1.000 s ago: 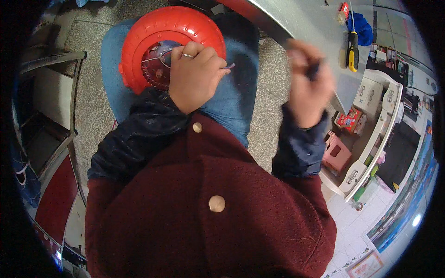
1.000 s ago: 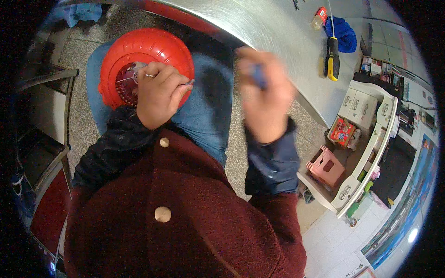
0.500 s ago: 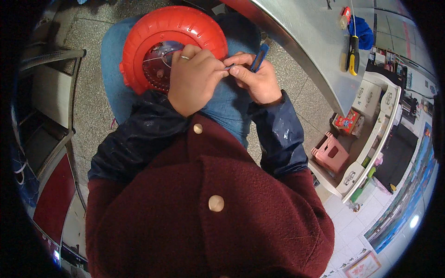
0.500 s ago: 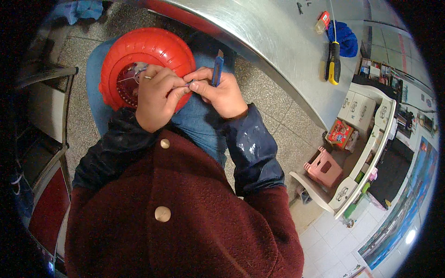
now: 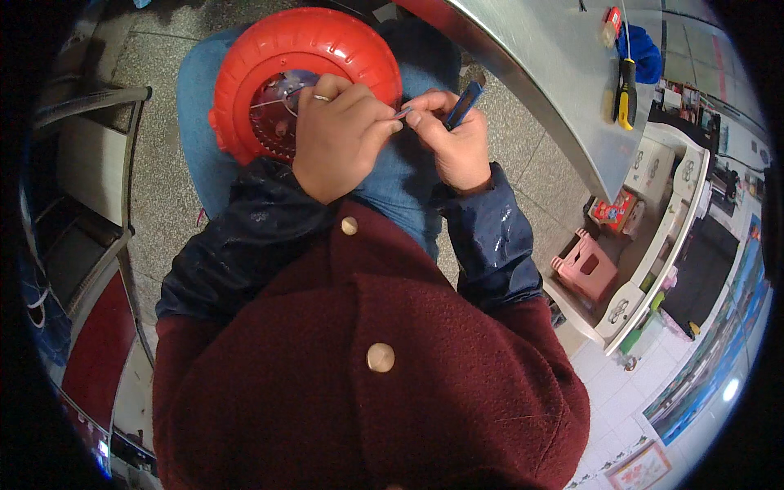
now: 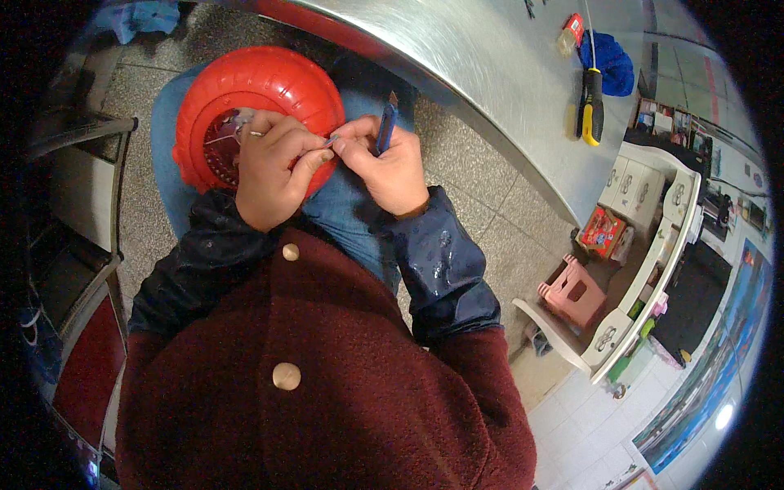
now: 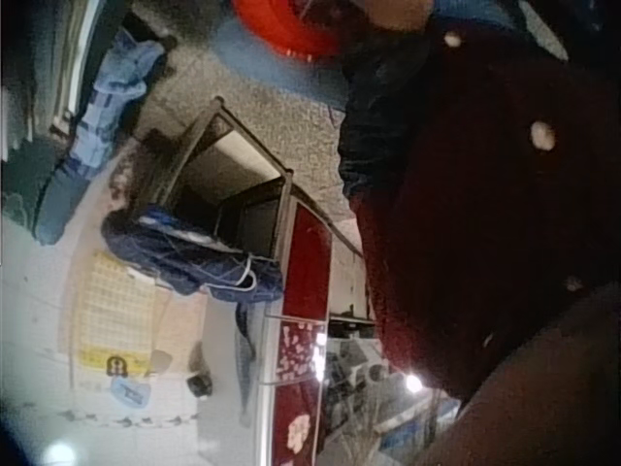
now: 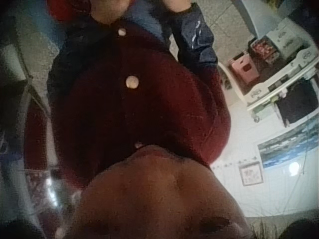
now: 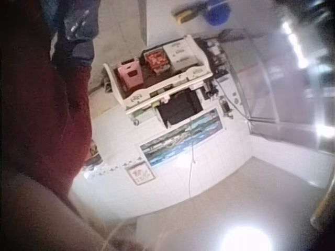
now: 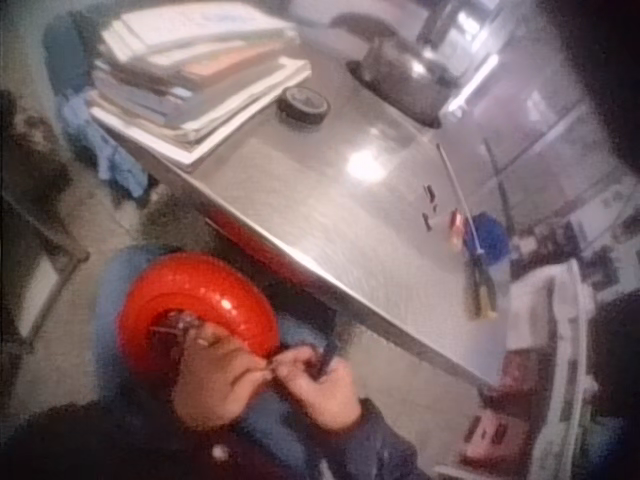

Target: The person works on a red circular electrical fixture, using a screwdriver to adjust internal components and a utility knife to strip wires. They then wrap the exposed wire ends with black electrical tape.

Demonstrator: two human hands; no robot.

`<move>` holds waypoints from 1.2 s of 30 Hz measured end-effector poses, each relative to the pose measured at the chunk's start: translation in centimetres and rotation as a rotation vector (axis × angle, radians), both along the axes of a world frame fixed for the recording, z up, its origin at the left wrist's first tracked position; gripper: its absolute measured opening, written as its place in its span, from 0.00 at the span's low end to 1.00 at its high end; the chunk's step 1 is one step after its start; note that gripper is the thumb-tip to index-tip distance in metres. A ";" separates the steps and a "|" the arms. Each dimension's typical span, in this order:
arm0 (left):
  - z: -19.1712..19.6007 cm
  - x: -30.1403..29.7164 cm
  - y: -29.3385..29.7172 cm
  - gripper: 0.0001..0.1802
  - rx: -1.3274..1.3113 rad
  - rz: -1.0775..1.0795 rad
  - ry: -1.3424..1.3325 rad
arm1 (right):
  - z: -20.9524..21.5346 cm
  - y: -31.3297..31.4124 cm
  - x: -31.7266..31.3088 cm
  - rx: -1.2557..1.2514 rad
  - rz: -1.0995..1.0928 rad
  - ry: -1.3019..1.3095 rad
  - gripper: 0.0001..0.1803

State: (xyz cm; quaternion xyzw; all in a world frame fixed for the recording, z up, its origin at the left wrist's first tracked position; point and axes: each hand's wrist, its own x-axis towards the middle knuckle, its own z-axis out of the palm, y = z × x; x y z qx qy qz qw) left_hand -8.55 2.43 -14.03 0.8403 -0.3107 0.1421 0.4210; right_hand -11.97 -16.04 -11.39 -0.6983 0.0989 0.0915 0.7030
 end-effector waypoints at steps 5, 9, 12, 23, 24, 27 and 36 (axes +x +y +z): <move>0.6 -0.1 0.0 0.07 0.006 0.022 -0.009 | 0.6 0.8 -0.1 -0.017 -0.071 0.013 0.04; 1.0 -0.2 -0.1 0.05 -0.172 -0.033 0.141 | 1.1 0.8 -0.3 -0.034 -0.103 0.064 0.04; 1.3 -0.1 0.1 0.04 -0.214 -0.094 0.244 | 1.3 0.7 -0.6 -0.095 -0.079 0.043 0.03; 2.9 -1.0 -0.1 0.03 -0.091 -0.039 0.380 | 0.9 0.8 -1.5 -0.176 -0.030 -0.045 0.04; 2.9 -1.0 -0.1 0.03 -0.109 -0.054 0.429 | 0.7 0.8 -1.4 -0.160 -0.033 -0.034 0.04; 2.8 -0.7 0.3 0.05 -0.151 -0.096 0.558 | 0.4 0.8 -1.4 -0.088 -0.028 -0.008 0.03; 2.2 -0.3 0.7 0.07 -0.226 -0.136 0.715 | -0.8 0.5 -0.8 0.495 -0.030 0.262 0.01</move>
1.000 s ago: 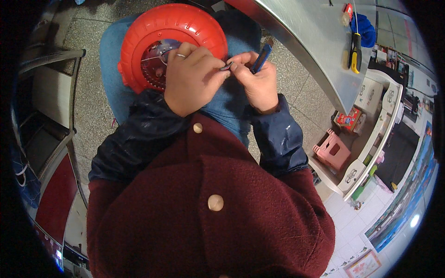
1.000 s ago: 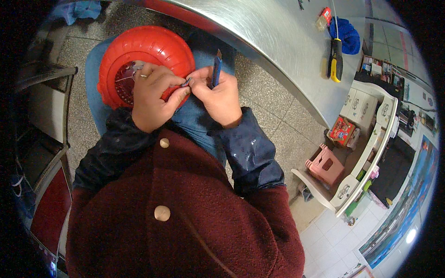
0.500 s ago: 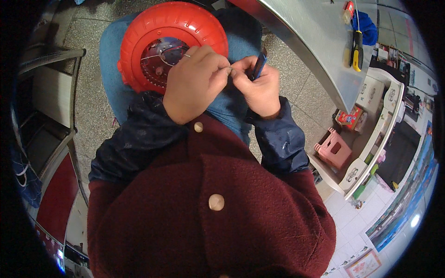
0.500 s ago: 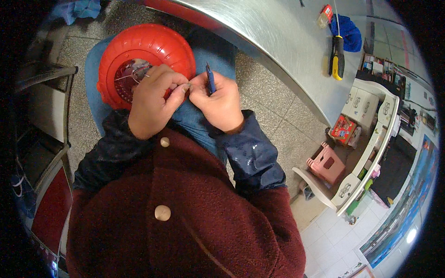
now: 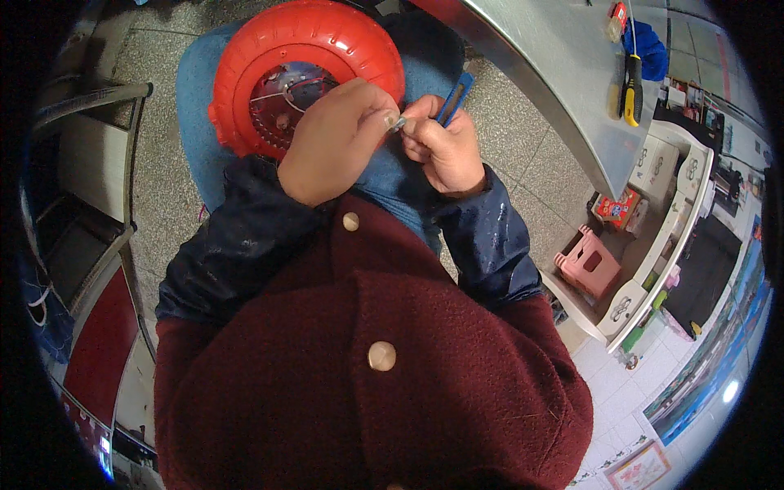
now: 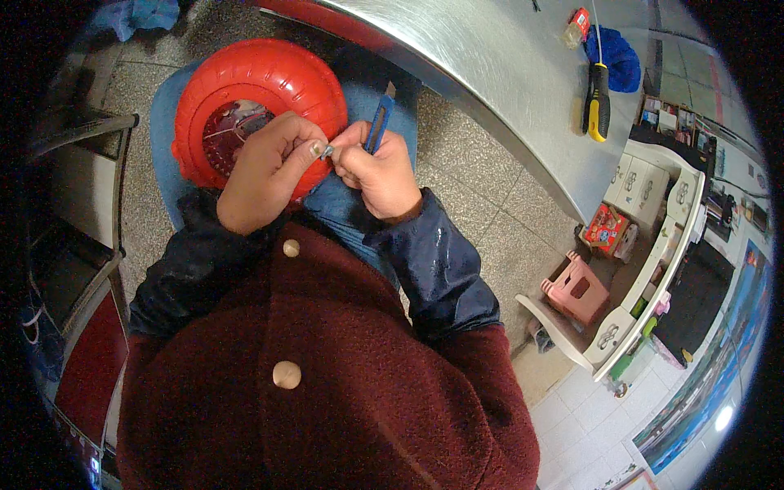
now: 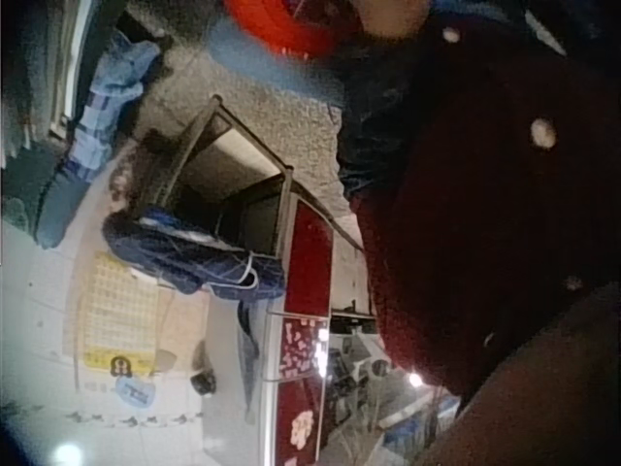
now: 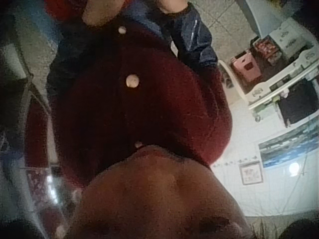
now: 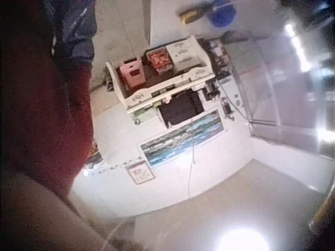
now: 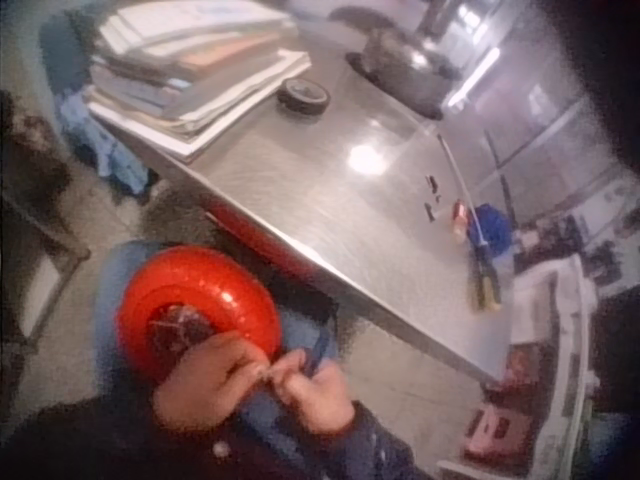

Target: The person works on a red circular electrical fixture, using a screwdriver to adjust internal components and a utility knife to strip wires. They then wrap the exposed wire ends with black electrical tape.

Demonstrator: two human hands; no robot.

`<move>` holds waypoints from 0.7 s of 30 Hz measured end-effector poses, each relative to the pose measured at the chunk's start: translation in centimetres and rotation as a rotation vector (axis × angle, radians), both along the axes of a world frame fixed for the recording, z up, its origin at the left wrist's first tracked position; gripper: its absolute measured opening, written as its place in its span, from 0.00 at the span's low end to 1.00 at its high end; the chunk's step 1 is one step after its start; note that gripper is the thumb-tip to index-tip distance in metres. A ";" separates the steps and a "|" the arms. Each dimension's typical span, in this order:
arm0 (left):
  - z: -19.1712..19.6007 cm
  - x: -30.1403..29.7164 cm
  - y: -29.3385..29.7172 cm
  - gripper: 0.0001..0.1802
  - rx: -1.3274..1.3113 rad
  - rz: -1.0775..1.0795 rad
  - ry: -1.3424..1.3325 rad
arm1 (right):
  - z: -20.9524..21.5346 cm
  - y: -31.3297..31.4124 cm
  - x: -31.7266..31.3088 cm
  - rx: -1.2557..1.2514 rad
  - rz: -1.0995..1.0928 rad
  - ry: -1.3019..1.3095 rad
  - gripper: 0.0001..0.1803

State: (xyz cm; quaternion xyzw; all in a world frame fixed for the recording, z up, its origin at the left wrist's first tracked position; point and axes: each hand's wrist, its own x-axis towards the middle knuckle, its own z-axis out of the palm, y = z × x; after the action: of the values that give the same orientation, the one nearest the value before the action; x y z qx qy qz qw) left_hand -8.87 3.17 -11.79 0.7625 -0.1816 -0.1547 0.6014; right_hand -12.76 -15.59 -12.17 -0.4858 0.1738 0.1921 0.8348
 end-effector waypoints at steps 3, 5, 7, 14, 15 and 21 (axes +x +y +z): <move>0.0 0.0 0.0 0.07 0.017 0.001 -0.037 | 0.3 0.2 0.0 -0.094 0.004 -0.009 0.01; 0.0 0.0 0.0 0.06 0.040 -0.010 -0.058 | 0.7 0.3 0.0 -0.209 0.008 -0.039 0.02; 0.1 -0.1 -0.2 0.06 0.031 0.014 -0.054 | 1.1 0.3 0.0 -0.279 0.021 -0.075 0.02; 0.5 -0.5 -0.5 0.03 -0.022 0.084 -0.065 | 0.8 -0.6 0.5 0.023 0.047 0.092 0.06; 0.6 -0.6 -0.6 0.04 -0.011 0.084 -0.180 | 0.6 -0.6 0.5 0.079 0.045 0.102 0.06; -0.2 -0.8 -0.9 0.07 0.126 0.093 -0.651 | -0.4 -0.1 0.3 0.139 -0.052 0.136 0.06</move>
State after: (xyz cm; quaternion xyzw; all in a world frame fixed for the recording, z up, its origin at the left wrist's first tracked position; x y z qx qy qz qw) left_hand -9.67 2.28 -11.94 0.8150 -0.3193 0.1138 0.4700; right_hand -12.45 -15.66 -12.53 -0.4078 0.2289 0.2148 0.8574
